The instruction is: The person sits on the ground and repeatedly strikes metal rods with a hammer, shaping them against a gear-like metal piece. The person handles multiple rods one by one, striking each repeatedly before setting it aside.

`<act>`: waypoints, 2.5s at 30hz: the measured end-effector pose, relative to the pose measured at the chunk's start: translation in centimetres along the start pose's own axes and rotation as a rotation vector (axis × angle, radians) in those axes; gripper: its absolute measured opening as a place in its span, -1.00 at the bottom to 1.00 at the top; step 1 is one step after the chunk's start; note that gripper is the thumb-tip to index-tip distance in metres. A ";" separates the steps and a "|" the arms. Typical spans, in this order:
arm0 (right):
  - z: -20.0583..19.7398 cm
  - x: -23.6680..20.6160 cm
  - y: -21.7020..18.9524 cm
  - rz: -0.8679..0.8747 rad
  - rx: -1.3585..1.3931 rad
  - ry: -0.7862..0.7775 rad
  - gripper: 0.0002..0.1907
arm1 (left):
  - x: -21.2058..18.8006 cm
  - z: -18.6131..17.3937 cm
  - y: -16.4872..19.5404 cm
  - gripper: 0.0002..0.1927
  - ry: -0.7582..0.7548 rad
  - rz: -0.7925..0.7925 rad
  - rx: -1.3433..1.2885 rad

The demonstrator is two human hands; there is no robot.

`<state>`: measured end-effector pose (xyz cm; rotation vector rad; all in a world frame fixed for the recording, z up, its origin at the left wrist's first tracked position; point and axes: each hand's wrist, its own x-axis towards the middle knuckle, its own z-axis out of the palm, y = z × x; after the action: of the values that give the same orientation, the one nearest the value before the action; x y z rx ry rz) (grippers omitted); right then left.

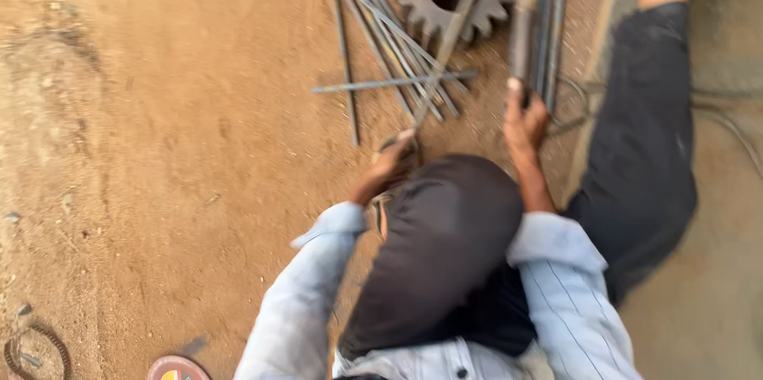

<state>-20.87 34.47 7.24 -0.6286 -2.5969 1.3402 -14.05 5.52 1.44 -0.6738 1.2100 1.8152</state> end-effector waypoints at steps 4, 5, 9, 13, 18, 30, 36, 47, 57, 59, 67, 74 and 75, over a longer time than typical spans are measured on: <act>-0.3 0.4 0.6 0.151 0.039 -0.056 -0.38 | 6.7 10.4 6.3 -0.50 -0.177 0.399 0.948; -0.4 0.5 0.8 0.146 0.006 -0.071 -0.37 | 7.1 11.9 7.1 -0.47 -0.237 0.537 0.943; -0.3 1.0 1.7 0.081 -0.209 -0.071 -0.29 | 6.4 9.3 8.2 -0.58 0.237 0.503 1.055; 0.2 1.4 2.8 -0.020 -0.327 0.009 -0.23 | 4.5 1.1 9.5 -0.27 0.731 0.475 1.556; 0.7 1.9 3.9 0.120 -0.265 -0.066 -0.24 | 2.7 -4.7 11.0 -0.34 0.798 0.678 1.822; 0.8 2.9 5.5 0.295 -0.212 -0.194 -0.32 | -1.1 -8.3 -1.2 -0.57 0.536 0.427 1.501; 1.1 2.7 5.3 0.010 -0.375 -0.066 -0.33 | -5.1 -4.1 -6.3 -0.62 0.744 0.528 0.924; 1.0 2.5 4.5 0.061 -0.343 -0.090 -0.31 | 8.1 6.8 7.8 -0.61 0.273 0.510 0.571; 0.8 2.4 4.5 0.239 -0.191 -0.215 -0.30 | 5.4 6.4 8.7 -0.57 -0.146 0.200 -0.157; 0.7 2.4 4.4 0.167 -0.239 -0.185 -0.27 | 4.7 6.8 9.3 -0.59 -0.322 0.161 -0.356; 0.4 2.4 4.1 0.177 -0.333 -0.184 -0.27 | 3.5 6.7 11.1 -0.61 -0.454 0.221 -0.556; 0.4 2.3 3.6 0.198 -0.296 -0.193 -0.30 | 2.6 6.8 12.0 -0.57 -0.445 0.227 -0.558; 0.4 2.3 3.6 0.174 -0.302 -0.186 -0.30 | 2.4 6.8 12.1 -0.56 -0.439 0.228 -0.551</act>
<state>-22.02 37.01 3.99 -0.8268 -2.9897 1.1048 -25.58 10.32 7.87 -0.3995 0.5081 2.3642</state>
